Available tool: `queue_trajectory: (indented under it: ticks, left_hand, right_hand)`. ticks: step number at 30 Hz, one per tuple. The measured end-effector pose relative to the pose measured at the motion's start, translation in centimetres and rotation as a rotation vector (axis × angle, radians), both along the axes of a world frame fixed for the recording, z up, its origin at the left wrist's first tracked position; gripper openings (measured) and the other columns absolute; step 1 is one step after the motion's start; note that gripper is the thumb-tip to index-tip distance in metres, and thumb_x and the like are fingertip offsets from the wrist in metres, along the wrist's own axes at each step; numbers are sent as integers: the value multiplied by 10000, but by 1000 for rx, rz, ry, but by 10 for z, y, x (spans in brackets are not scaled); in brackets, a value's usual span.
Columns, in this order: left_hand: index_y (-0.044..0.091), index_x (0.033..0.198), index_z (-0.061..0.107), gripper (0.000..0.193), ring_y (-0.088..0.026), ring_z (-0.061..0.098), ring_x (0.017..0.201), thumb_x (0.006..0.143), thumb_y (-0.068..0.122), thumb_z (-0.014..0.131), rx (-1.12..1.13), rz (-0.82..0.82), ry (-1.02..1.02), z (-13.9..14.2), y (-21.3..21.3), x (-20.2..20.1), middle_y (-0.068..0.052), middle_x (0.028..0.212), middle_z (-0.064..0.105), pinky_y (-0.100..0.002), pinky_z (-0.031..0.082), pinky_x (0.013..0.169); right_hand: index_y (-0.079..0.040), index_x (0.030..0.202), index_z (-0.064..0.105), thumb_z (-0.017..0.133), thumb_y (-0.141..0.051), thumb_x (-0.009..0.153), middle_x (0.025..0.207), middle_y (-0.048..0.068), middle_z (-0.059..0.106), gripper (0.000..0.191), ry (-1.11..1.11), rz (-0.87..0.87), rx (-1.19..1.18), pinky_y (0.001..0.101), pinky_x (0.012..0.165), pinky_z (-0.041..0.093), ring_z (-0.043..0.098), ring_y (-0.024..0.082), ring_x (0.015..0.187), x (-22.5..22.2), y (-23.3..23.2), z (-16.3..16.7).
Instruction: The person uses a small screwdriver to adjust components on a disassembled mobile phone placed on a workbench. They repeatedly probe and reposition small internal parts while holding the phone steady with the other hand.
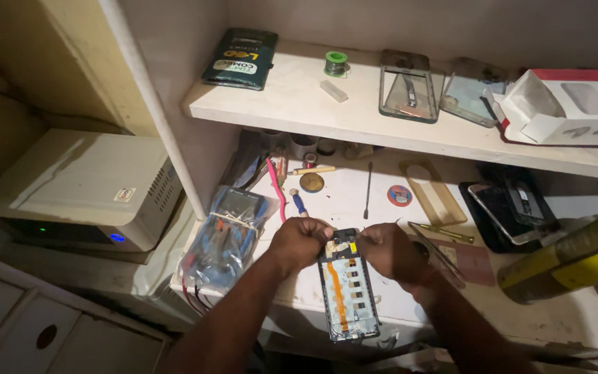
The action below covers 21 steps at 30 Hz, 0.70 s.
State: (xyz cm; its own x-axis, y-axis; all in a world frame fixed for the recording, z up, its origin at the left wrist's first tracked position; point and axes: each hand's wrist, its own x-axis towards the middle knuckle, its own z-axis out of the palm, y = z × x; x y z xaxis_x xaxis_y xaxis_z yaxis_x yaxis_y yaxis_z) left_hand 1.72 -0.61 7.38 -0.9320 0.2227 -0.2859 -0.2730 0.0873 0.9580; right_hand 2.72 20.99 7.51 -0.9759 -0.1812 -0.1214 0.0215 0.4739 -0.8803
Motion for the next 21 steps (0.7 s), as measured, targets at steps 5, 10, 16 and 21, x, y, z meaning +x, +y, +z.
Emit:
queue_trajectory:
  ticks: [5, 10, 16, 21]
  left_hand:
    - [38, 984, 770, 209, -106, 622, 628, 982, 219, 665, 31, -20, 44, 61, 83, 8, -49, 775, 749, -285, 533, 625]
    - [27, 952, 771, 221, -107, 611, 629, 980, 226, 679, -56, -15, 60, 91, 79, 26, -55, 765, 741, -285, 516, 620]
    - [32, 948, 766, 207, -108, 640, 633, 962, 222, 685, -77, -11, 56, 107, 52, 35, -48, 763, 748, -280, 533, 620]
    - [45, 963, 777, 223, -108, 625, 630, 961, 250, 687, -74, 25, 75, 97, 40, 23, -49, 766, 744, -287, 522, 618]
  right_hand:
    - [3, 941, 803, 650, -215, 962, 680, 54, 640, 268, -147, -30, -144, 298, 533, 374, 453, 106, 578, 6, 89, 63]
    - [46, 896, 771, 663, -244, 999, 681, 57, 643, 326, -127, -45, -130, 311, 558, 395, 467, 100, 593, 17, 88, 82]
    - [18, 817, 785, 671, -227, 954, 670, 62, 728, 302, -17, -169, 27, 301, 557, 461, 535, 78, 595, 29, 41, 95]
    - [71, 934, 745, 662, -271, 1009, 723, 89, 635, 359, -96, -194, 39, 335, 582, 445, 522, 147, 610, 18, 35, 106]
